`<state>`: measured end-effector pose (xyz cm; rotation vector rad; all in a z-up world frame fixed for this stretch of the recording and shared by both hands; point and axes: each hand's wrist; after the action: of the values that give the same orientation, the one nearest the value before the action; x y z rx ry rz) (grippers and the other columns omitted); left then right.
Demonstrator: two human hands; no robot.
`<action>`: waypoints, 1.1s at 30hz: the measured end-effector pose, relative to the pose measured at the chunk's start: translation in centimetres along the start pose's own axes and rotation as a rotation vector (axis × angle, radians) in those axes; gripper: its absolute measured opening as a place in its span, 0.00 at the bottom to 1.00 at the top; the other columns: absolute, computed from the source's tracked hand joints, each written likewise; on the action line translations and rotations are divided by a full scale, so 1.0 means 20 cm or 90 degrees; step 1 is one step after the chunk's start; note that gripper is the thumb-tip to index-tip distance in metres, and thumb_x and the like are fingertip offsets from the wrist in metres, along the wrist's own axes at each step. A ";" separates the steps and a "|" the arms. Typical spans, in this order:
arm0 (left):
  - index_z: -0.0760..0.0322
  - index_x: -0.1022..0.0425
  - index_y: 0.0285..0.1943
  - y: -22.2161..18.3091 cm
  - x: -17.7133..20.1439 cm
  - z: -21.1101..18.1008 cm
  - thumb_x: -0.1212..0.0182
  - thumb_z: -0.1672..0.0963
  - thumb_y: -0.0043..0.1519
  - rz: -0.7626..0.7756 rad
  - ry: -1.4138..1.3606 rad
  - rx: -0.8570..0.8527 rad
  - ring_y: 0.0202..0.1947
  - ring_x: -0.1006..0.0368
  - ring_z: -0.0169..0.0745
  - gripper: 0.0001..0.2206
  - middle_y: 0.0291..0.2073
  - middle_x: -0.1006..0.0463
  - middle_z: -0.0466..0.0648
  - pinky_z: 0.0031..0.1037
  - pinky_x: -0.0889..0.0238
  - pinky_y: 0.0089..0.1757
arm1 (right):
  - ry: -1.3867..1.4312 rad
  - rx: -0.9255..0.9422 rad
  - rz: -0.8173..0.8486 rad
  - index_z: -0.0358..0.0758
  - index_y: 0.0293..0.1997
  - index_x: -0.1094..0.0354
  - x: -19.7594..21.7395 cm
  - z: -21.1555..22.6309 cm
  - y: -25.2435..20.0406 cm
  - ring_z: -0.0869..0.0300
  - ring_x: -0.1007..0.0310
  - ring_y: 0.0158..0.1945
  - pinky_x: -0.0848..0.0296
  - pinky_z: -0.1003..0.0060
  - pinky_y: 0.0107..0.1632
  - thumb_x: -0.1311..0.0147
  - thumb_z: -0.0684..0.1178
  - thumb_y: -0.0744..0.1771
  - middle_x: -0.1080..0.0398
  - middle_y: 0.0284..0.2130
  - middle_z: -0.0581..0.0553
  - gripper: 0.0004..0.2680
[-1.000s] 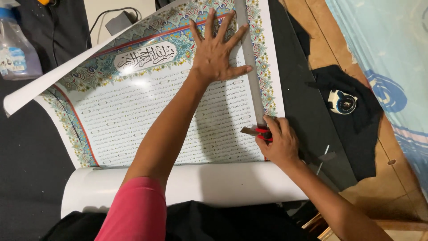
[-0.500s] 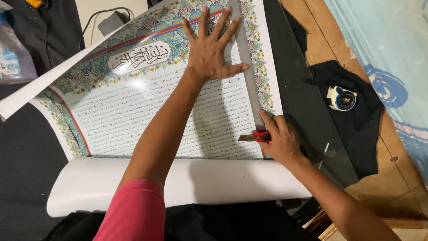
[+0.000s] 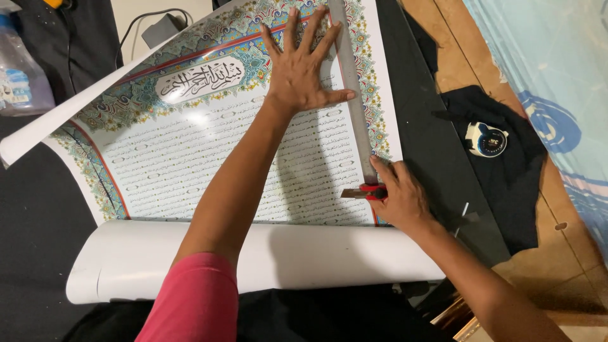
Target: The person unrolls a large printed poster with Arabic calligraphy, aligns a metal ruler along the edge, and uses a red utility knife to trim the border. The person repeats this process along multiple edges of the poster.
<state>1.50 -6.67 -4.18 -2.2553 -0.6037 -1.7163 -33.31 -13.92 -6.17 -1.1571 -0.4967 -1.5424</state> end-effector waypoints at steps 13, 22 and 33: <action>0.51 0.43 0.81 0.00 0.00 0.00 0.55 0.23 0.49 0.028 0.018 -0.003 0.76 0.68 0.67 0.57 0.79 0.55 0.41 0.85 0.78 0.58 | 0.036 0.031 -0.032 0.49 0.73 0.41 0.02 0.01 0.00 0.50 0.30 0.38 0.23 0.51 0.36 0.26 0.50 0.55 0.39 0.46 0.44 0.37; 0.52 0.41 0.80 0.00 -0.01 0.01 0.56 0.23 0.49 0.009 -0.004 -0.014 0.76 0.69 0.68 0.57 0.78 0.54 0.43 0.86 0.80 0.57 | 0.061 0.036 -0.046 0.50 0.72 0.39 0.01 0.00 0.00 0.55 0.30 0.34 0.24 0.55 0.33 0.26 0.51 0.56 0.38 0.45 0.44 0.36; 0.51 0.41 0.81 -0.01 -0.01 0.01 0.58 0.23 0.50 0.002 0.002 -0.016 0.75 0.70 0.67 0.56 0.78 0.52 0.43 0.86 0.80 0.57 | 0.069 0.032 -0.028 0.50 0.73 0.40 0.01 0.00 -0.01 0.58 0.28 0.24 0.24 0.57 0.32 0.24 0.52 0.56 0.38 0.47 0.43 0.37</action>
<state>1.55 -6.52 -4.49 -2.2686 -0.5810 -1.7342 -33.46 -14.03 -5.97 -1.0243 -0.4887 -1.6111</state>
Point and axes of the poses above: each hand's wrist, its own y-axis towards the middle knuckle, its own x-axis out of the back of the hand, z = x × y
